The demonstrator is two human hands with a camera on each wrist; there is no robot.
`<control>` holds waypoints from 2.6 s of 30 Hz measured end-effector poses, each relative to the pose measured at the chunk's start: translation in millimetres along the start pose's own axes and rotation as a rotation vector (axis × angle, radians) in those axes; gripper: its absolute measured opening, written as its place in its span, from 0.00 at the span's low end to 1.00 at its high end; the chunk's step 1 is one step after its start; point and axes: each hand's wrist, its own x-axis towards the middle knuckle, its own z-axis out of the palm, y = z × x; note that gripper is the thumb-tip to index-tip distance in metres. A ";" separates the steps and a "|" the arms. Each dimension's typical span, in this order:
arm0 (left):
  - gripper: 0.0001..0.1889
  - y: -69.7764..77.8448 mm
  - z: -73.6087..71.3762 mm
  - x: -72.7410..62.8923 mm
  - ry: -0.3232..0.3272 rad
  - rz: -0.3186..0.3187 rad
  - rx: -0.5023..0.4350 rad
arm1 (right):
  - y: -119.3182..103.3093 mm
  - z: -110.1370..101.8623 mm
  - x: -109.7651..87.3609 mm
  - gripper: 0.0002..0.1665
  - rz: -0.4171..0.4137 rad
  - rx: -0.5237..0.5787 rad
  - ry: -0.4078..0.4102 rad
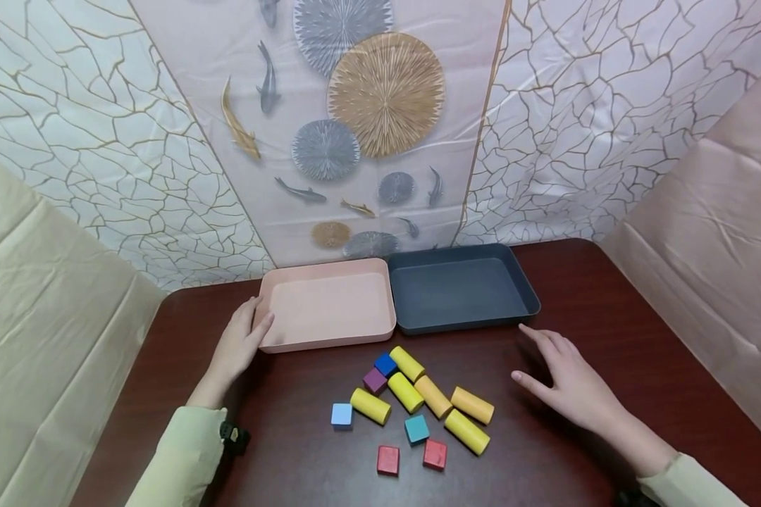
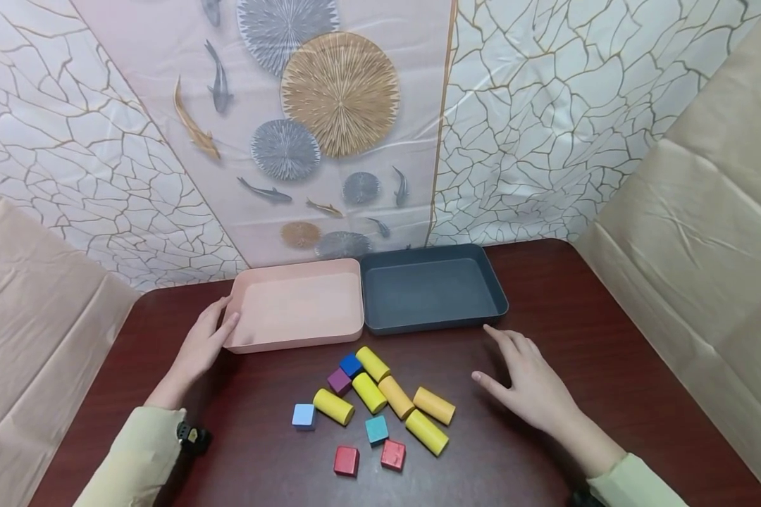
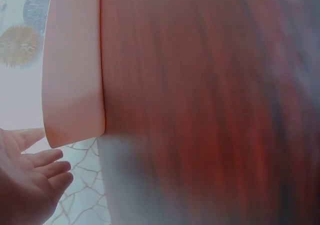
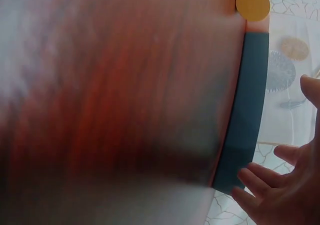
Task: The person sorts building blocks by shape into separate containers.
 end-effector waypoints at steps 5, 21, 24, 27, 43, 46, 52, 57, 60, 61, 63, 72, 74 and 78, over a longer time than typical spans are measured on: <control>0.38 -4.1 1.6 2.0 -0.019 -0.048 -0.066 | -1.8 7.2 -1.8 0.44 0.015 0.053 -0.022; 0.39 -12.3 5.3 4.0 -0.001 -0.105 -0.178 | -14.3 24.0 -5.5 0.27 -0.003 0.218 -0.096; 0.38 -14.5 7.0 4.3 -0.008 -0.124 -0.233 | -17.6 26.4 -6.7 0.24 -0.034 0.228 -0.107; 0.36 -18.3 9.1 5.2 -0.012 -0.147 -0.308 | -20.5 28.0 -7.9 0.22 -0.072 0.232 -0.125; 0.29 -26.5 8.7 6.4 -0.048 -0.203 -0.417 | -23.9 31.8 -10.3 0.12 -0.224 0.225 -0.161; 0.29 -26.3 8.6 6.4 -0.048 -0.211 -0.414 | -24.4 32.5 -10.3 0.11 -0.241 0.226 -0.157; 0.29 -26.2 8.9 6.9 -0.048 -0.211 -0.421 | -27.5 32.1 -8.6 0.09 -0.238 0.223 -0.153; 0.29 -26.7 8.0 6.5 -0.054 -0.206 -0.421 | -30.4 30.8 -5.9 0.08 -0.176 0.231 -0.156; 0.29 -27.4 7.9 6.2 -0.055 -0.203 -0.423 | -32.8 30.0 -3.8 0.08 -0.138 0.252 -0.155; 0.29 -27.4 7.9 6.2 -0.055 -0.203 -0.424 | -33.6 29.6 -3.0 0.08 -0.128 0.261 -0.157; 0.29 -27.5 8.0 6.3 -0.053 -0.205 -0.423 | -34.9 29.0 -1.1 0.08 -0.115 0.272 -0.159; 0.29 -26.4 9.2 6.4 -0.050 -0.209 -0.441 | -40.2 27.7 5.6 0.08 -0.079 0.256 -0.119; 0.29 -25.6 9.2 6.2 -0.051 -0.206 -0.442 | -42.5 26.0 7.3 0.08 -0.069 0.256 -0.101; 0.29 -23.9 8.6 5.8 -0.051 -0.206 -0.445 | -48.1 20.9 12.0 0.09 -0.058 0.262 -0.072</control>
